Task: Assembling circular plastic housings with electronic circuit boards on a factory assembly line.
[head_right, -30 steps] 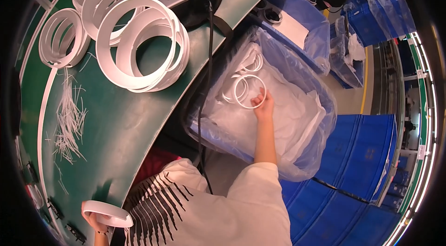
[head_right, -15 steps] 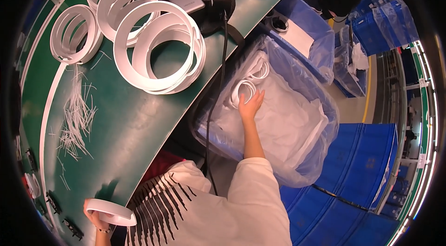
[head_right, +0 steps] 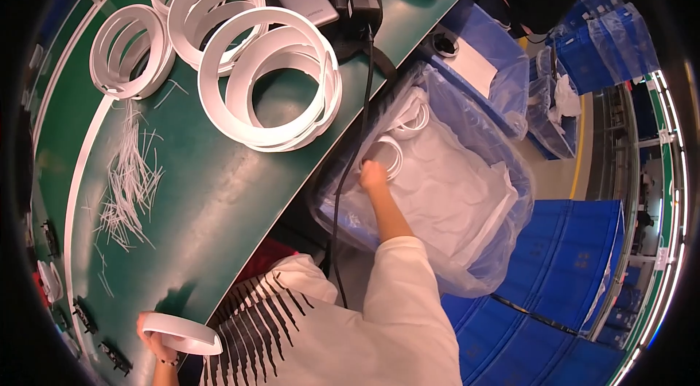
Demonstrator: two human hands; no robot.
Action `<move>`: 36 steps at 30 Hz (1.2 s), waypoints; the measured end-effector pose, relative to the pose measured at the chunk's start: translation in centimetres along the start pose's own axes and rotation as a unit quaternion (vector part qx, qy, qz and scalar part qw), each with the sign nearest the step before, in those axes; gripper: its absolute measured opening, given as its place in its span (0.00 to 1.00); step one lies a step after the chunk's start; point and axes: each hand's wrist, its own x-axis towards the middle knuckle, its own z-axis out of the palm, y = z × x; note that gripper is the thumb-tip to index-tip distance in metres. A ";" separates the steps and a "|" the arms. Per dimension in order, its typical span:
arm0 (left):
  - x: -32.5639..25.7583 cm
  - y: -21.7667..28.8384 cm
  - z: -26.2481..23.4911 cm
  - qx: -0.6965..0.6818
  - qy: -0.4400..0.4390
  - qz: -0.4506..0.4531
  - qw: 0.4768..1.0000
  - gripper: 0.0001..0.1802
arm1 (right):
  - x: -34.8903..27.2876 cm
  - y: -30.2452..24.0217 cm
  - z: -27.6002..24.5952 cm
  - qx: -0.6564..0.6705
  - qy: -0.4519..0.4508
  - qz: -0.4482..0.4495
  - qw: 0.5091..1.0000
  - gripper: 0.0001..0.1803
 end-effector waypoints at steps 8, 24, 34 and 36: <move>-0.3 -0.2 -0.9 0.072 -0.018 0.036 0.997 0.15 | -0.1 -2.3 -1.0 -0.026 0.073 0.069 0.995 0.08; 1.8 1.6 -1.3 -0.121 -0.202 0.152 0.960 0.09 | -16.2 -3.0 -19.9 0.816 0.302 0.163 0.466 0.05; 2.8 2.0 -1.0 -0.286 -0.285 0.111 0.908 0.11 | -16.3 -25.7 -25.5 0.923 -0.201 -0.247 0.216 0.06; 3.0 1.9 -1.5 -0.294 -0.301 0.097 0.902 0.12 | -13.9 -29.7 -25.5 0.925 -0.213 -0.201 0.243 0.09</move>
